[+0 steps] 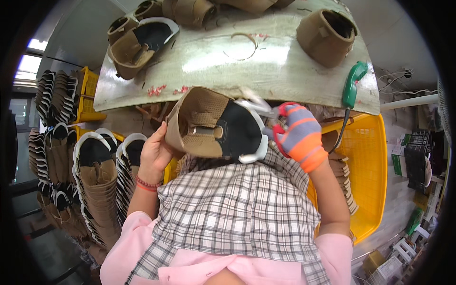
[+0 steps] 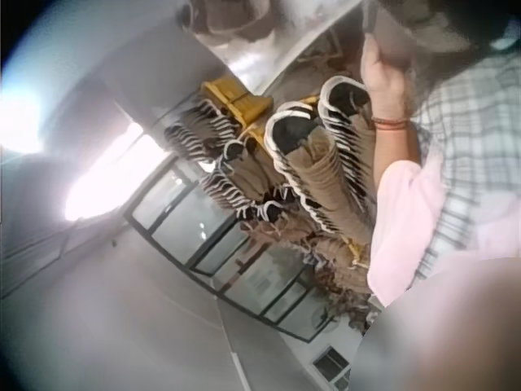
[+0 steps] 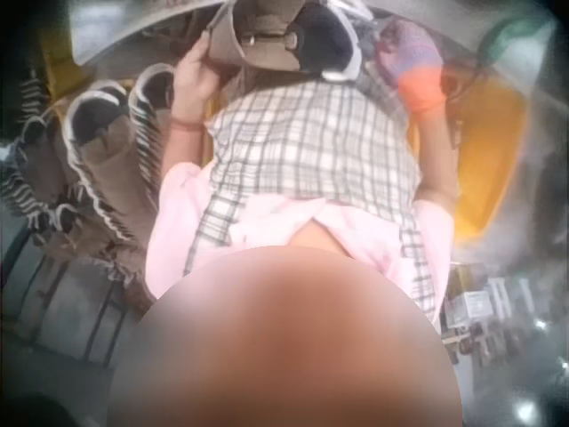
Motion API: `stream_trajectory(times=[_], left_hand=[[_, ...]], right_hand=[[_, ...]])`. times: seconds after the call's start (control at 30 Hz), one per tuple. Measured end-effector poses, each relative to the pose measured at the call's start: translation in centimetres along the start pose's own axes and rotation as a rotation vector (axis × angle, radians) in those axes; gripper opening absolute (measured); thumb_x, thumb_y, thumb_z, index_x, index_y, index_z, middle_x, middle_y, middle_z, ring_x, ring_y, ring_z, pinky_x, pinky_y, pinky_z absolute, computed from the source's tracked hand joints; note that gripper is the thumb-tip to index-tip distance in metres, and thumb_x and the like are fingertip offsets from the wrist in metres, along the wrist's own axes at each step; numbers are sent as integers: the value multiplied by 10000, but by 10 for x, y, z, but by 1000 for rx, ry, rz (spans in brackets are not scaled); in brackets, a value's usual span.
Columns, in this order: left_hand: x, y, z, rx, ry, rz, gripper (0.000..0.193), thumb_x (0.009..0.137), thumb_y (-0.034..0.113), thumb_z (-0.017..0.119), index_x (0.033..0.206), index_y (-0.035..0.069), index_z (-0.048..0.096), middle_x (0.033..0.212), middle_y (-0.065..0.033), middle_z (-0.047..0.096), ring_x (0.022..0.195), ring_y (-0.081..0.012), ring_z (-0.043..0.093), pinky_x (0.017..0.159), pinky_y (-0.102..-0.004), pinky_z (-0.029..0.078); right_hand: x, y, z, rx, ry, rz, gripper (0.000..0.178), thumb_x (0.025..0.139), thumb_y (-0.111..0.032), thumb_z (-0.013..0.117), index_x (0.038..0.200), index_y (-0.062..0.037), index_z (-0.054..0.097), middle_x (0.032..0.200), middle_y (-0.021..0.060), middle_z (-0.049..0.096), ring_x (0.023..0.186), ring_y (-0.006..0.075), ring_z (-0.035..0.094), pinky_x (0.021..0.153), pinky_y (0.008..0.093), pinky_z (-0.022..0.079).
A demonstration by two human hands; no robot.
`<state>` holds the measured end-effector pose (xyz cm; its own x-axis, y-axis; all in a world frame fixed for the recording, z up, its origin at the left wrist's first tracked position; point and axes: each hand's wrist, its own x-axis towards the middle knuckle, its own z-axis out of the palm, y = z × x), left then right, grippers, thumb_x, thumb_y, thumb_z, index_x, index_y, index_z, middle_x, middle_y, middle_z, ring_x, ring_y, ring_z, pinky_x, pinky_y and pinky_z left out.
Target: The person repeatedly picks up brown shoe uppers from a table, uses scissors to trim excess material from the edges, and places the finished pieces back on the table. The process is repeated for multiple items in a consistent sequence.
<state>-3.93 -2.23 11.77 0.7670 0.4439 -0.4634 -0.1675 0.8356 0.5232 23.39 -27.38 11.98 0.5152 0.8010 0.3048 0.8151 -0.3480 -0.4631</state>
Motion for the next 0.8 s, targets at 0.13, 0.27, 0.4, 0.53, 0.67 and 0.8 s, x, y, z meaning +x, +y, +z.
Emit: stream_trajectory(times=[0.13,0.27,0.4,0.53,0.67,0.8], left_hand=[[4,-22,-49,124,128,21,440,1060,369,468,1300,13,569,1319,-145,615,1218,-270,585,1051,-443,462],[18,-37,-81,-178,-1,118,429,1073,356,434,1230,-16,580,1308,-175,612,1216,-286,587,1034,-443,482],[43,-57,-91,9,29,162,249,1022,134,525,1216,-11,584,1290,-149,617,1207,-257,589,1016,-397,496],[73,-74,-84,-53,90,174,321,914,64,699,1208,15,580,1089,-68,641,1046,-174,626,898,-315,526],[90,-81,-78,122,71,244,354,896,69,730,1236,70,629,1153,-11,659,1011,-116,635,861,-288,543],[90,-81,-77,104,57,224,360,898,72,729,1243,64,626,1143,-11,661,1011,-121,636,870,-289,547]], right_hand=[[25,-15,28,-246,-386,-87,333,720,-333,788,934,-96,693,895,126,660,893,305,624,840,401,492],[32,-15,44,-356,-440,-138,339,722,-341,785,948,-106,691,909,126,659,900,304,619,834,403,483],[39,-17,52,-385,-435,-189,315,729,-318,786,945,-110,689,911,120,660,902,297,621,814,398,479],[46,-21,51,-407,-462,-197,297,732,-301,787,941,-113,693,905,109,663,892,289,631,791,396,488],[49,-20,39,-509,-519,-184,291,730,-292,789,935,-109,693,899,102,667,880,283,639,782,393,501],[53,-20,34,-501,-510,-240,270,730,-261,782,927,-101,688,886,103,668,870,285,640,785,386,505]])
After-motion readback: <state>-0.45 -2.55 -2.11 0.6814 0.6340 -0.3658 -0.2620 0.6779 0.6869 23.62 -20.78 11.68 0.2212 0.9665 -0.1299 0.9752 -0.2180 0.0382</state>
